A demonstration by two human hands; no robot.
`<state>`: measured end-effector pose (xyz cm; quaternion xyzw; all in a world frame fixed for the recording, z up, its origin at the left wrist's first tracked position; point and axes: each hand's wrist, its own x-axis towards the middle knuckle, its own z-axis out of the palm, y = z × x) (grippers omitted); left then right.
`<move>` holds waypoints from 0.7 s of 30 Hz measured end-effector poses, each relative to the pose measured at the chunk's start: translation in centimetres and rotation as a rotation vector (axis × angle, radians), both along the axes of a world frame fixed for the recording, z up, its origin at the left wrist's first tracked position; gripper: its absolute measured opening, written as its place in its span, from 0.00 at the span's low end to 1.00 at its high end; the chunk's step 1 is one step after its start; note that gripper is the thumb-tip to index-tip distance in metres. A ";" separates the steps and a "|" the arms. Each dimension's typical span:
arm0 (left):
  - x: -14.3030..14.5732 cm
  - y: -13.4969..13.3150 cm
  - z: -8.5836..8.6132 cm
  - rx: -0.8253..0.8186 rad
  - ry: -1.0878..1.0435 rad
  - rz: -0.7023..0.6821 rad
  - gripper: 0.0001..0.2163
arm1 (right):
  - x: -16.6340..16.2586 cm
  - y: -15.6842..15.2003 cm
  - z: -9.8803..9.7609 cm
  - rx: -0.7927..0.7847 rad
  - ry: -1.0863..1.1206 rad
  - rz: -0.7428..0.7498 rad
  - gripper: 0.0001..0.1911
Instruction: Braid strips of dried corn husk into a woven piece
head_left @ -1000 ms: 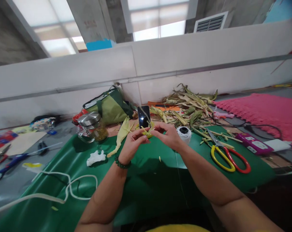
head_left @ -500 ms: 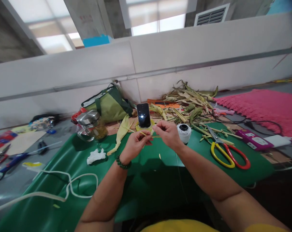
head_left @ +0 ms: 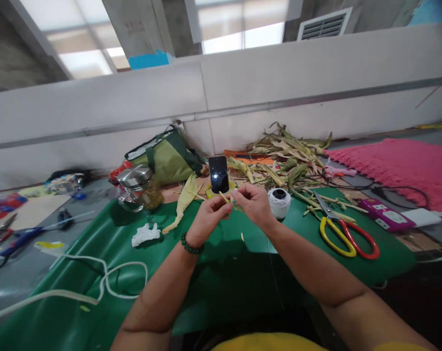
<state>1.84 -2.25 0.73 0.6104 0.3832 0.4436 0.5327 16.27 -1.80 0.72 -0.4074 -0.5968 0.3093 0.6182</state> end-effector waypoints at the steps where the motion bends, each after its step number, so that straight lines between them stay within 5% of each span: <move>1: 0.0 0.0 -0.1 0.040 0.025 0.009 0.20 | -0.1 0.0 -0.1 -0.005 0.001 0.006 0.15; 6: -0.3 0.0 0.2 0.194 0.140 0.021 0.17 | 0.5 0.6 -0.3 -0.005 0.000 -0.004 0.15; 11: -0.7 0.1 0.7 0.085 0.140 -0.081 0.20 | 1.7 1.5 0.0 -0.069 -0.087 0.166 0.13; 21: -1.0 0.3 0.0 0.117 0.248 -0.078 0.15 | 1.4 0.9 -0.5 0.218 -0.445 0.142 0.10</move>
